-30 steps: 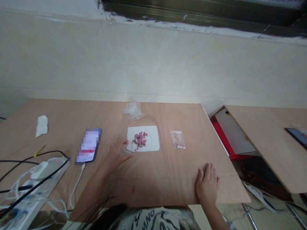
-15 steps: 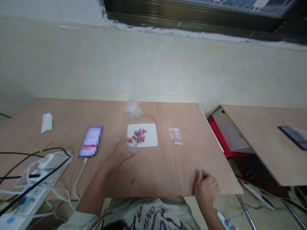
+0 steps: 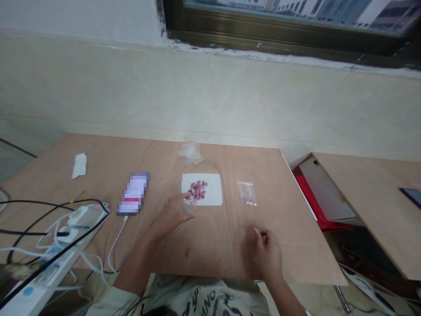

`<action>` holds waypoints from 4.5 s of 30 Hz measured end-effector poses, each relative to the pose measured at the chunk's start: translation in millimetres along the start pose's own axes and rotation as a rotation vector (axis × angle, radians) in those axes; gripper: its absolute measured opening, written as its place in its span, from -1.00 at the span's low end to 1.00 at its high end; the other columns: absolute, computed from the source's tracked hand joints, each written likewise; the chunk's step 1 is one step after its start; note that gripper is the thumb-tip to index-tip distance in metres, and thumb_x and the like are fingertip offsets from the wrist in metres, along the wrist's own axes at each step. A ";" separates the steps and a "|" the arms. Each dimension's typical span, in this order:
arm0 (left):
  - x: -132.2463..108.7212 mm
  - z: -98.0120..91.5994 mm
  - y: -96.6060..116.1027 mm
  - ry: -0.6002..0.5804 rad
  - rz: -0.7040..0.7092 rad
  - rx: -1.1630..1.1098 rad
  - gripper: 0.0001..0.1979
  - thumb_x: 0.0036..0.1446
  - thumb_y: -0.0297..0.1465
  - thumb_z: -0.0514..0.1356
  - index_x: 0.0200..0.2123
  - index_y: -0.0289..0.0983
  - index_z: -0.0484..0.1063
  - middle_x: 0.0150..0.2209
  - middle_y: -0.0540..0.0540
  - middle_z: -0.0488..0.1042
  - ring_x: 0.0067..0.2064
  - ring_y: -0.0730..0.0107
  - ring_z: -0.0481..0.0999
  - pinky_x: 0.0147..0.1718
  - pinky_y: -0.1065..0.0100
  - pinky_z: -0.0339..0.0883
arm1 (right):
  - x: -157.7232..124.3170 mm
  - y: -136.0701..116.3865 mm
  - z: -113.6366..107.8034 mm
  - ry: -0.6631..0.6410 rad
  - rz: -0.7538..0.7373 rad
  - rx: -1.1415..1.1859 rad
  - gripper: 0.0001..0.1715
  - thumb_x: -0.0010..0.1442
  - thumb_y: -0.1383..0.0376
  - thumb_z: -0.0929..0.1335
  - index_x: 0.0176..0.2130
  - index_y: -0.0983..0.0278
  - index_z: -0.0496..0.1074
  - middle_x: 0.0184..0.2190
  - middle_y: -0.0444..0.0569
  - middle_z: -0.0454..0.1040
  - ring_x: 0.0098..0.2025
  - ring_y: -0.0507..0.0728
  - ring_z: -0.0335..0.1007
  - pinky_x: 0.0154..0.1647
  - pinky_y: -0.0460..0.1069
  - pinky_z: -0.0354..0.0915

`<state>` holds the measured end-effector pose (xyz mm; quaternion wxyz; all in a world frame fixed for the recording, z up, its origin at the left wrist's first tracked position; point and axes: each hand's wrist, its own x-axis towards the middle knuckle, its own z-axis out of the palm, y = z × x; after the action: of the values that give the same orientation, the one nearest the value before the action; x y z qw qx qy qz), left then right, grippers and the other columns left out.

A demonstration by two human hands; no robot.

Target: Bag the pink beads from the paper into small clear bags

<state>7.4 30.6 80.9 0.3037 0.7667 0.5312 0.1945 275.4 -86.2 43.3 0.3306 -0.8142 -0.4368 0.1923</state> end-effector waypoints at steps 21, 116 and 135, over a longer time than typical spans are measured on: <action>48.2 10.0 -31.1 0.045 0.000 -0.024 -0.48 -0.19 -0.27 0.22 -0.11 -0.29 0.22 -0.11 -0.18 0.34 -0.05 0.14 0.25 -0.09 0.12 0.06 | 92.1 -85.8 128.4 -0.213 -0.395 0.100 -0.84 0.03 0.36 0.19 -0.42 0.32 0.33 -0.46 0.00 0.36 -0.36 0.11 0.22 -0.31 -0.01 0.15; 20.6 18.8 -40.4 0.221 -0.500 -1.535 -0.88 0.05 -0.51 0.02 -0.33 -0.34 0.32 -0.41 -0.09 0.51 -0.44 0.37 0.49 -0.46 0.34 0.38 | 106.5 -103.6 139.7 -0.260 -0.411 -0.017 -0.89 -0.01 0.39 0.23 -0.47 0.32 0.34 -0.44 0.02 0.33 -0.36 0.10 0.23 -0.32 -0.02 0.16; 21.7 25.3 -45.1 0.279 -0.494 -1.587 -0.88 0.04 -0.53 0.05 -0.32 -0.34 0.34 -0.44 -0.06 0.51 -0.47 0.43 0.49 -0.54 0.46 0.36 | 103.0 -123.0 131.1 -0.319 -0.475 0.127 -0.87 -0.04 0.42 0.25 -0.43 0.30 0.38 -0.43 -0.01 0.36 -0.32 0.10 0.24 -0.27 -0.01 0.16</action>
<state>-0.5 55.6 31.3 0.7178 0.1564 0.4220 0.5312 180.7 97.8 35.0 0.3437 -0.6264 -0.6488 0.2619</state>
